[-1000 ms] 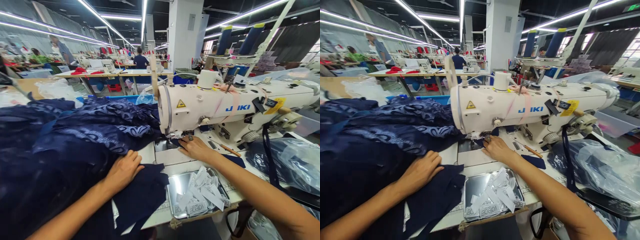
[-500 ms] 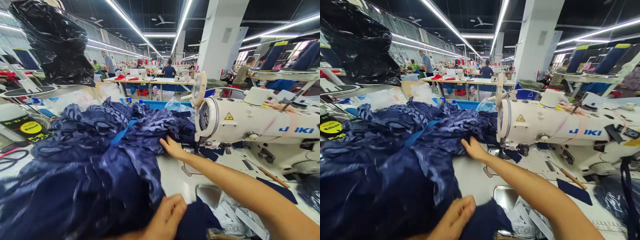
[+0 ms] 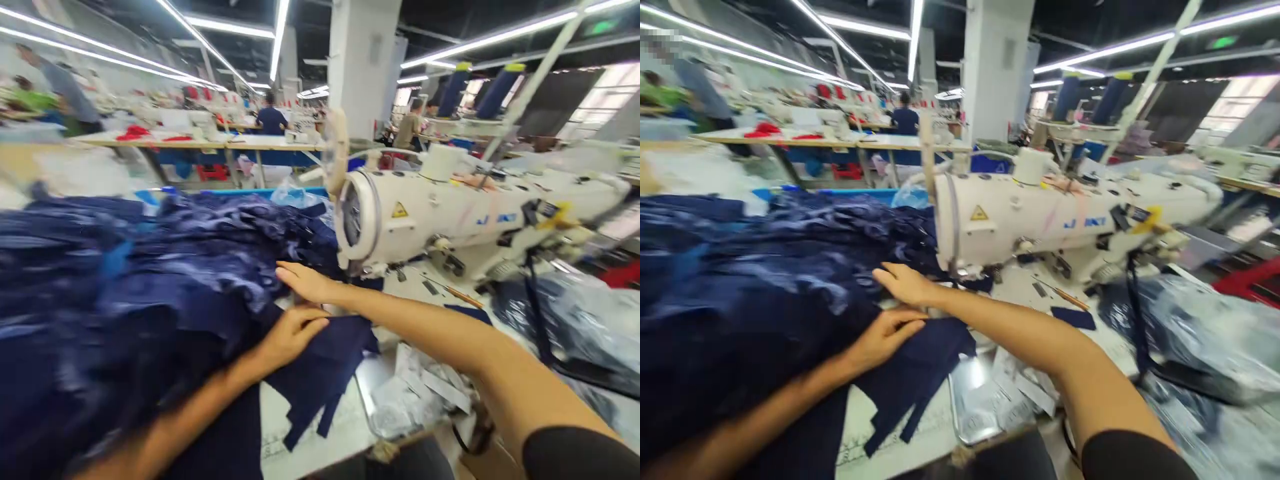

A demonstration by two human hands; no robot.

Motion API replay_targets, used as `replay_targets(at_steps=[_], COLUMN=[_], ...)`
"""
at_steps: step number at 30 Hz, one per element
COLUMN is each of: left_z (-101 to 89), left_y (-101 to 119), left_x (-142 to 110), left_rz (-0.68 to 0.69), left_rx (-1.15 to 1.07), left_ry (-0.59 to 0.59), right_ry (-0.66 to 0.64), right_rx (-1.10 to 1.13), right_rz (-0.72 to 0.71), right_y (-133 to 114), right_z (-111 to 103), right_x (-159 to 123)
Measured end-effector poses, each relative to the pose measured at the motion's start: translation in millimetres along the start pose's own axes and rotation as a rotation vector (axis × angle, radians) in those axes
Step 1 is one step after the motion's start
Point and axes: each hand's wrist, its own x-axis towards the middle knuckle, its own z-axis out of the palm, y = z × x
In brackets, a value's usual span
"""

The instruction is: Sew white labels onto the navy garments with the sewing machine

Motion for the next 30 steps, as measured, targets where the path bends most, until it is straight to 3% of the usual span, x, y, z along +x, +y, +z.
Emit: replay_targets(at_steps=[4, 6, 9, 12, 15, 18, 21, 25, 30], left_z=[-1.1, -2.1, -5.4, -11.0, -11.9, 1.1, 25.4, 49.9, 45.6], left_y=[-1, 9, 28, 44, 57, 69, 72, 48, 17], left_x=[-5, -10, -9, 3, 21, 40, 57, 66, 47], left_rz=[0.286, 0.323, 0.227, 0.016, -0.092, -0.028, 0.052, 0.122, -0.006], left_rx=[0.292, 0.448, 0.566, 0.557, 0.494, 0.492, 0.564, 0.493, 0.265], left_ry=[0.098, 0.152, 0.19, 0.135, 0.046, 0.038, -0.028, -0.032, 0.163], right_ry=[-0.122, -0.098, -0.019, 0.068, 0.028, -0.094, -0.127, -0.083, -0.036], right_rx=[-0.05, -0.097, -0.138, -0.202, -0.325, -0.472, -0.601, -0.664, -0.654], right_rz=[-0.126, -0.174, -0.196, -0.161, -0.155, -0.204, -0.24, -0.191, -0.11], right_y=[3, 7, 18, 33, 42, 42, 39, 41, 53], right_z=[-33, -50, -73, -89, -96, -94, -88, -85, -95], right_x=[-65, -100, -142, -167, -183, -195, -200, -195, -187])
